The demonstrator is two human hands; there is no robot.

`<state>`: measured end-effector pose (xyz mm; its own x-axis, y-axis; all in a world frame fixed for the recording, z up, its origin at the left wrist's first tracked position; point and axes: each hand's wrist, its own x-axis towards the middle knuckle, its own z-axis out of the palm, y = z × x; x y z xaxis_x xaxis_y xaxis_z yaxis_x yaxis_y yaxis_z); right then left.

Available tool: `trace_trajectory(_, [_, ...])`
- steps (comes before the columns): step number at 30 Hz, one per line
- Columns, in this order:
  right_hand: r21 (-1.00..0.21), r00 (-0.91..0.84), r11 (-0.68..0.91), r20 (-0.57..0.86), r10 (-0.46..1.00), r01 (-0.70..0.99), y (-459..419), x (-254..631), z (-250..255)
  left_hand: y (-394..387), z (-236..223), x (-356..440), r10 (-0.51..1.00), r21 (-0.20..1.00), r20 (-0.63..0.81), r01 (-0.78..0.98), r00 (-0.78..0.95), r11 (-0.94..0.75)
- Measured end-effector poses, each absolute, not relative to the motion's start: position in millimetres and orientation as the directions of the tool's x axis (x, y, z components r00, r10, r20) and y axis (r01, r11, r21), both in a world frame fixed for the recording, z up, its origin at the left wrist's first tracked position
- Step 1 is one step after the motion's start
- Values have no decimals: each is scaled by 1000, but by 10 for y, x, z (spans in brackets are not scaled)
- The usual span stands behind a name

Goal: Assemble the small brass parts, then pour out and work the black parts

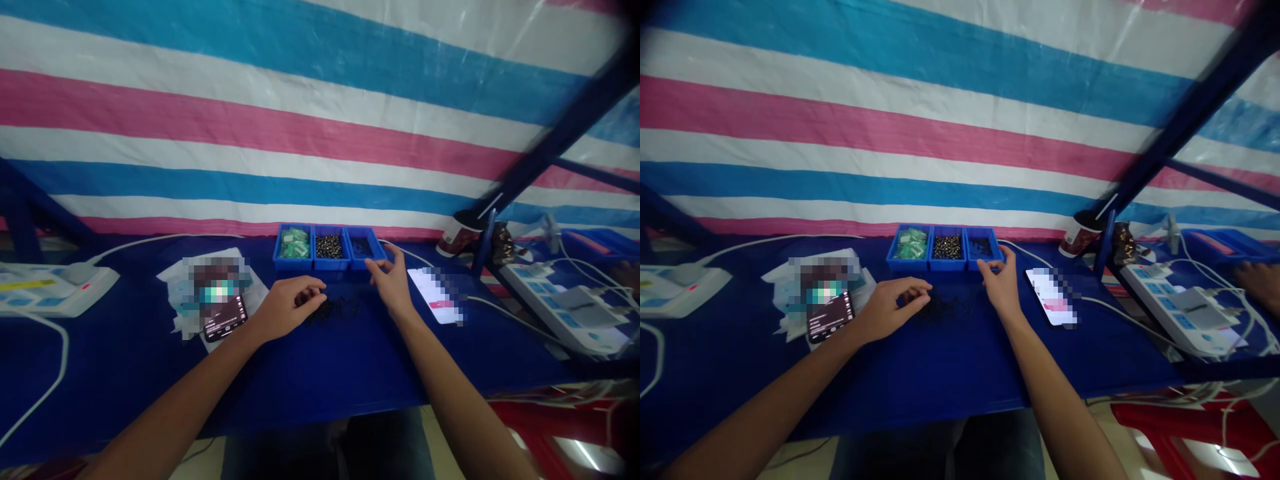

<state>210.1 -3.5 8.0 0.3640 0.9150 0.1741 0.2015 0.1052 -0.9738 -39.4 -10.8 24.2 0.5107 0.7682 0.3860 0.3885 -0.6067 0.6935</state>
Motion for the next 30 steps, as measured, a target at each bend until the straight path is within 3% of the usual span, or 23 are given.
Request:
trace_trajectory(5, [-877, 189, 69, 178, 966, 476, -63, 2259, 22, -107, 226, -383, 748, 661, 364, 411, 555, -627])
trace_trajectory(9, [-705, -132, 225, 186, 974, 672, -128, 2248, 32, -104, 225, -388, 750, 651, 353, 430, 559, -626])
trace_trajectory(13, [-581, -341, 349, 128, 931, 735, -155, 2217, 4, -100, 225, -392, 747, 645, 346, 434, 567, -629])
trace_trajectory(30, [-542, -367, 396, 167, 915, 741, -142, 2196, -59, -121, 257, -386, 741, 636, 333, 442, 583, -633])
